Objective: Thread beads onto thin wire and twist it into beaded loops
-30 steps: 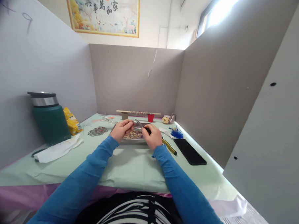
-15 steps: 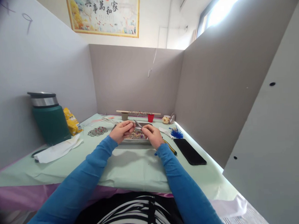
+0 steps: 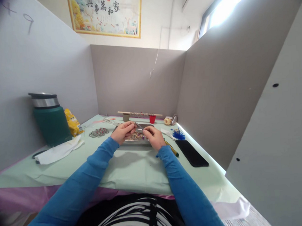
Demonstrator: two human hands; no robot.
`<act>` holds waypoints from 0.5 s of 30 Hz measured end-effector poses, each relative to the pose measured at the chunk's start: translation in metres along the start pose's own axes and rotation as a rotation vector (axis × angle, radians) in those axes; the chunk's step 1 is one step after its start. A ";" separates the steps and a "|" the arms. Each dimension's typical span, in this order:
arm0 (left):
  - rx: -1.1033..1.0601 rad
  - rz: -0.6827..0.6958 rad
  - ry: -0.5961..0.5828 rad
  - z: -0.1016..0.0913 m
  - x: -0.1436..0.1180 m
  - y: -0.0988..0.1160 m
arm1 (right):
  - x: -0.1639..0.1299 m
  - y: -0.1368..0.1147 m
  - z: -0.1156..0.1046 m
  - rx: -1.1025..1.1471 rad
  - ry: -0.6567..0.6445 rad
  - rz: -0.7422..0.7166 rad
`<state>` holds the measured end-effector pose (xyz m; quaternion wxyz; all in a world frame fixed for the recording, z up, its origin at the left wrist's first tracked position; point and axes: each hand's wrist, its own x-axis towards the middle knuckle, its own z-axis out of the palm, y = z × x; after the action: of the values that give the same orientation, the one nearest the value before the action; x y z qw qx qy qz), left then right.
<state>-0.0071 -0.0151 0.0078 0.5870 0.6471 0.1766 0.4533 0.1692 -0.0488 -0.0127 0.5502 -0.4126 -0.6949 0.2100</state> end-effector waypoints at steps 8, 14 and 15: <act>-0.109 -0.003 -0.102 -0.004 -0.003 0.003 | 0.000 0.001 -0.004 0.262 -0.114 0.110; -0.037 -0.047 -0.143 -0.005 -0.002 0.000 | 0.000 0.000 -0.003 0.242 -0.157 0.123; -0.030 -0.045 -0.143 -0.005 -0.002 0.000 | 0.000 0.000 -0.003 0.238 -0.159 0.125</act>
<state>-0.0118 -0.0132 0.0065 0.6179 0.6647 0.1420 0.3952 0.1722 -0.0492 -0.0120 0.5243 -0.3687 -0.6796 0.3568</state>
